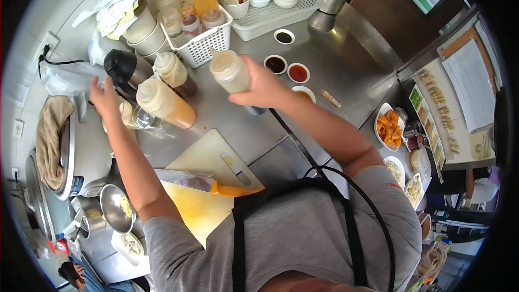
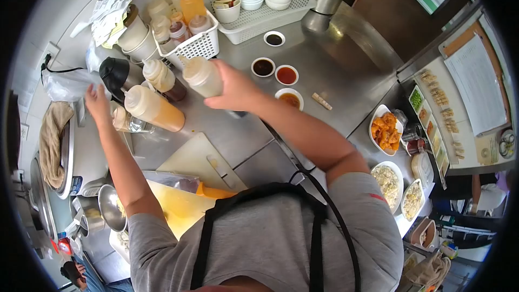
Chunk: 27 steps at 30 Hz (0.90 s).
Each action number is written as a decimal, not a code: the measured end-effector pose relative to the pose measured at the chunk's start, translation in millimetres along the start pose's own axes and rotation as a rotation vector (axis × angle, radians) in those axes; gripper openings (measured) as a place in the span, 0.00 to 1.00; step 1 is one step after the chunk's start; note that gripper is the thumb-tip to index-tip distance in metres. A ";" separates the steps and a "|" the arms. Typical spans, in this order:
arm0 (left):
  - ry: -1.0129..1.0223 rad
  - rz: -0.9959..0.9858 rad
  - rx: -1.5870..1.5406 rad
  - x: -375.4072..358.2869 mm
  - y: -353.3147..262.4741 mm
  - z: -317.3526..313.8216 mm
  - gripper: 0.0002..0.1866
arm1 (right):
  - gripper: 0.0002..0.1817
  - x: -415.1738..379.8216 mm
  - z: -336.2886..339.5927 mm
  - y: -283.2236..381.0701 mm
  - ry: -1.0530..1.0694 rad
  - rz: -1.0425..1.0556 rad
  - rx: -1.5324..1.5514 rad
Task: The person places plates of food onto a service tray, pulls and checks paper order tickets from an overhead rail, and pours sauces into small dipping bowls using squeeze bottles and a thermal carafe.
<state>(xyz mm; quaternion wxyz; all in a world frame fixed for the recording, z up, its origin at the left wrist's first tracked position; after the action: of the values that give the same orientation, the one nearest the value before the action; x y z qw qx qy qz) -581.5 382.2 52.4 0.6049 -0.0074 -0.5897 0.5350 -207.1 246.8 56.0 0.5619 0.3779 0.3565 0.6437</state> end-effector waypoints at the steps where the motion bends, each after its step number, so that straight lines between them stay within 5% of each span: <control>1: -0.068 0.004 -0.091 0.2 -9.7 9.5 0.21 | 0.38 -12.6 19.8 -0.7 -0.012 -0.014 -0.131; 8: -0.615 -0.266 -0.333 -59.9 -152.2 60.3 0.13 | 0.28 -89.2 114.3 -73.3 0.016 -0.319 -0.838; 11: -0.489 -0.254 -0.388 -102.0 -184.5 27.6 0.10 | 0.23 -112.9 136.5 -102.4 -0.022 -0.384 -1.072; 13: -0.148 -0.262 -0.301 -135.7 -202.5 -24.4 0.08 | 0.21 -123.3 144.6 -115.1 -0.051 -0.381 -1.181; 14: 0.082 -0.110 -0.536 -156.3 -214.2 -57.9 0.10 | 0.20 -126.2 147.5 -119.9 -0.058 -0.365 -1.218; 15: 0.246 -0.013 -0.685 -180.6 -199.9 -97.4 0.17 | 0.19 -127.2 149.7 -123.8 -0.067 -0.348 -1.256; 18: 0.639 0.006 -0.490 -250.2 -232.1 -162.7 0.33 | 0.16 -121.6 151.3 -134.4 -0.072 -0.283 -1.337; 27: 0.875 -0.314 -0.300 -327.6 -257.1 -229.1 0.50 | 0.14 -112.4 143.4 -131.0 0.019 -0.139 -1.487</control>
<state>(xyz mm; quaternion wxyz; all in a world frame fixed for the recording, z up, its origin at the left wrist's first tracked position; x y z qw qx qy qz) -164.3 200.0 -83.8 0.8617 -0.2296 -0.3445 0.2932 -11.1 155.1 -3.4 0.7055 -0.1308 -0.1450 0.6813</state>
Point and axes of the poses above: each hand's wrist, its own x-axis towards the middle knuckle, its own z-axis out of the back of the hand, y = z × x, the point moved 5 cm from there along x, towards the middle knuckle, and after that the axes turned 12 degrees about -z, right-handed, at the moved point
